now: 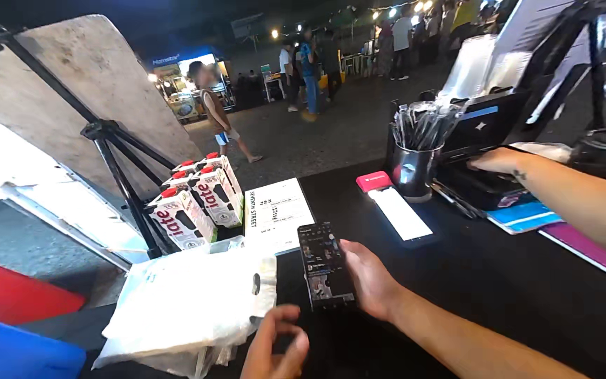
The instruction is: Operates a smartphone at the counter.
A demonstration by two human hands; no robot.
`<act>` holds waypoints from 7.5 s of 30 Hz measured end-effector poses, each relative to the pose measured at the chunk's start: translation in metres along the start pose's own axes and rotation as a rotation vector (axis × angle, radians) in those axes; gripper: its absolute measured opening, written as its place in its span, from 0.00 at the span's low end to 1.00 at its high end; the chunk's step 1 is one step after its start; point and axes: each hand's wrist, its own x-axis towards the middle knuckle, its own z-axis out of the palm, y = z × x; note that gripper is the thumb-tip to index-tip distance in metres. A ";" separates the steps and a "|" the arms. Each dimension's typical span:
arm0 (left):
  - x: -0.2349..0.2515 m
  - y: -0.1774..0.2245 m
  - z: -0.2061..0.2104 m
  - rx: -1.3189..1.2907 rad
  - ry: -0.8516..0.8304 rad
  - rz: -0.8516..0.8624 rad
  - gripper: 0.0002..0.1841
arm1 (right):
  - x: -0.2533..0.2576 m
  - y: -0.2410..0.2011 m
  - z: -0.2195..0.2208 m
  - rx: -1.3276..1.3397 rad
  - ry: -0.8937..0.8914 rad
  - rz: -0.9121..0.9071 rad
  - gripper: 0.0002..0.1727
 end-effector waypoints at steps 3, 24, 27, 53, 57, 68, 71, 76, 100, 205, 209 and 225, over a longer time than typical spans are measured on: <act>0.063 -0.008 -0.005 -0.224 -0.189 -0.271 0.42 | 0.000 0.000 -0.014 0.035 0.016 -0.062 0.34; 0.097 -0.056 0.024 -0.632 -0.444 -0.116 0.54 | -0.002 0.025 -0.030 -0.345 -0.060 -0.231 0.29; 0.097 -0.055 0.024 -0.601 -0.452 -0.127 0.55 | -0.003 0.023 -0.027 -0.376 -0.009 -0.225 0.27; 0.099 -0.058 0.022 -0.589 -0.511 -0.135 0.56 | -0.005 0.020 -0.017 -0.414 0.168 -0.149 0.18; 0.098 -0.058 0.023 -0.597 -0.512 -0.134 0.57 | -0.005 0.022 -0.018 -0.403 0.178 -0.150 0.18; 0.099 -0.060 0.023 -0.602 -0.531 -0.110 0.57 | -0.004 0.025 -0.017 -0.401 0.226 -0.189 0.16; 0.099 -0.060 0.023 -0.608 -0.533 -0.119 0.58 | -0.004 0.025 -0.017 -0.409 0.235 -0.194 0.16; 0.099 -0.060 0.023 -0.597 -0.533 -0.109 0.58 | -0.003 0.026 -0.018 -0.412 0.218 -0.219 0.16; 0.106 -0.067 0.011 -0.635 -0.310 -0.093 0.46 | -0.002 0.012 -0.035 -0.496 -0.182 0.051 0.38; 0.102 -0.069 0.012 -0.542 -0.412 0.023 0.47 | -0.001 0.004 -0.033 -0.353 0.031 0.254 0.47; 0.103 -0.071 0.011 -0.565 -0.415 0.003 0.48 | -0.002 0.005 -0.033 -0.343 0.011 0.243 0.48; 0.106 -0.070 0.008 -0.641 -0.389 -0.065 0.48 | -0.002 0.007 -0.037 -0.563 -0.183 0.123 0.35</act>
